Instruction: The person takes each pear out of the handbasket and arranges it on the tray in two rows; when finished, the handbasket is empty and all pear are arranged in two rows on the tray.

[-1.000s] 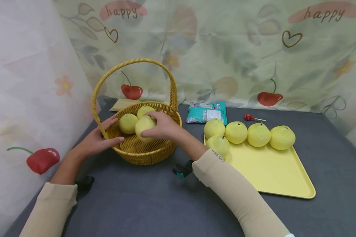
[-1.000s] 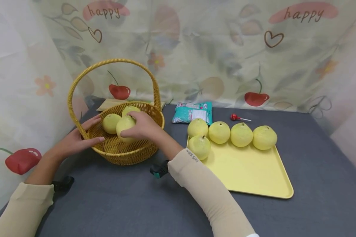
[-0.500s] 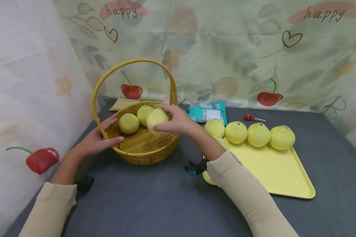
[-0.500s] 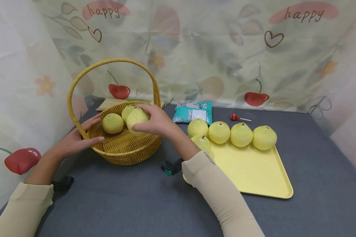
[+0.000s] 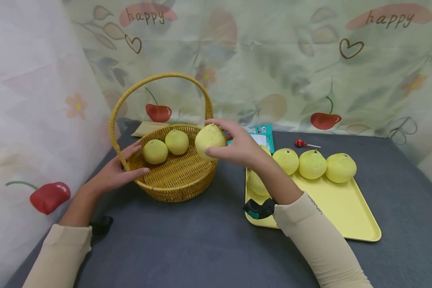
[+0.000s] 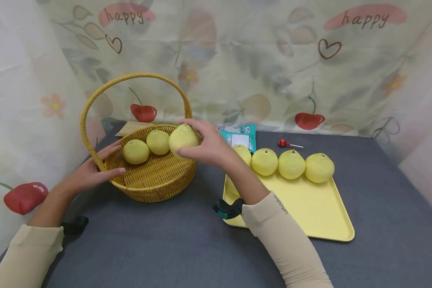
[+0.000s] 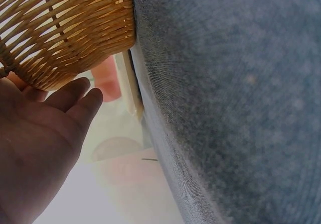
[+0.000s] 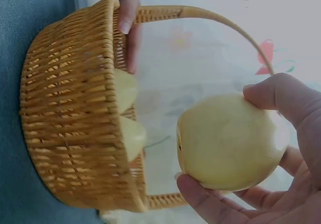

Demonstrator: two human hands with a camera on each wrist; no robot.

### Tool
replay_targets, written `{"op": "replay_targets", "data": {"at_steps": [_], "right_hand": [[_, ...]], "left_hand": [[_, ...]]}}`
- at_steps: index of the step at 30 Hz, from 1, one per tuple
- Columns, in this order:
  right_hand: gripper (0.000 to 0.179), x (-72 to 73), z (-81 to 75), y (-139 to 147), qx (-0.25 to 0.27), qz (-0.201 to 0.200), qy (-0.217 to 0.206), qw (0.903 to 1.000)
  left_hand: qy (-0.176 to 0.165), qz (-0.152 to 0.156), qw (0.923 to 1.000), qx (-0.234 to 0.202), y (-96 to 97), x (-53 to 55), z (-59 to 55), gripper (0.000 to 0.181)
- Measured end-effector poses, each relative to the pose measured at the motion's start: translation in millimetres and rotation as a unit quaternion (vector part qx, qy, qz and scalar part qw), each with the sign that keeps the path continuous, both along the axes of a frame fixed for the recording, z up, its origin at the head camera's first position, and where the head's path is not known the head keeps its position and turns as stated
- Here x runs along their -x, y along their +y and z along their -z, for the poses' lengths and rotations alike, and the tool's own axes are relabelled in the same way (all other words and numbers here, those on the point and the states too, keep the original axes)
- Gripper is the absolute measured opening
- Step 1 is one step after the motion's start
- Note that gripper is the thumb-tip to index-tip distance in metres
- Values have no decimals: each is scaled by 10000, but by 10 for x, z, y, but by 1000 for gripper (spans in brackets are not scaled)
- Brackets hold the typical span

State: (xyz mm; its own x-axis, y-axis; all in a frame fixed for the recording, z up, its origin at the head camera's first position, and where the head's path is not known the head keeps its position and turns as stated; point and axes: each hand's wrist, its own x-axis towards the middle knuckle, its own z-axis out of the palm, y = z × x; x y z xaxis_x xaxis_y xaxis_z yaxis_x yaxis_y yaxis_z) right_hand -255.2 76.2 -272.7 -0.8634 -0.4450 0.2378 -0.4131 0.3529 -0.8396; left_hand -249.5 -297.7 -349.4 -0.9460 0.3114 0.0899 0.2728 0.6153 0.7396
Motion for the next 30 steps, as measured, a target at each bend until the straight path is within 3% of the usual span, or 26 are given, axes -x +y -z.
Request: {"op": "replay_targets", "data": {"at_steps": [10,25,30], "right_hand": [[65,-142,-83,430,-126,305,177,9993],[64,-228,-17,949,-365,1017,315,9936],[63,-279,-18,1141,-470,1268,173,9907]], "left_hand": [[-47,61,10000,-59,-4,6,8,89],[-41,21,10000,0,-10,-6,3,89],[-47,-1,9999,92,-3,9,-1,90]]}}
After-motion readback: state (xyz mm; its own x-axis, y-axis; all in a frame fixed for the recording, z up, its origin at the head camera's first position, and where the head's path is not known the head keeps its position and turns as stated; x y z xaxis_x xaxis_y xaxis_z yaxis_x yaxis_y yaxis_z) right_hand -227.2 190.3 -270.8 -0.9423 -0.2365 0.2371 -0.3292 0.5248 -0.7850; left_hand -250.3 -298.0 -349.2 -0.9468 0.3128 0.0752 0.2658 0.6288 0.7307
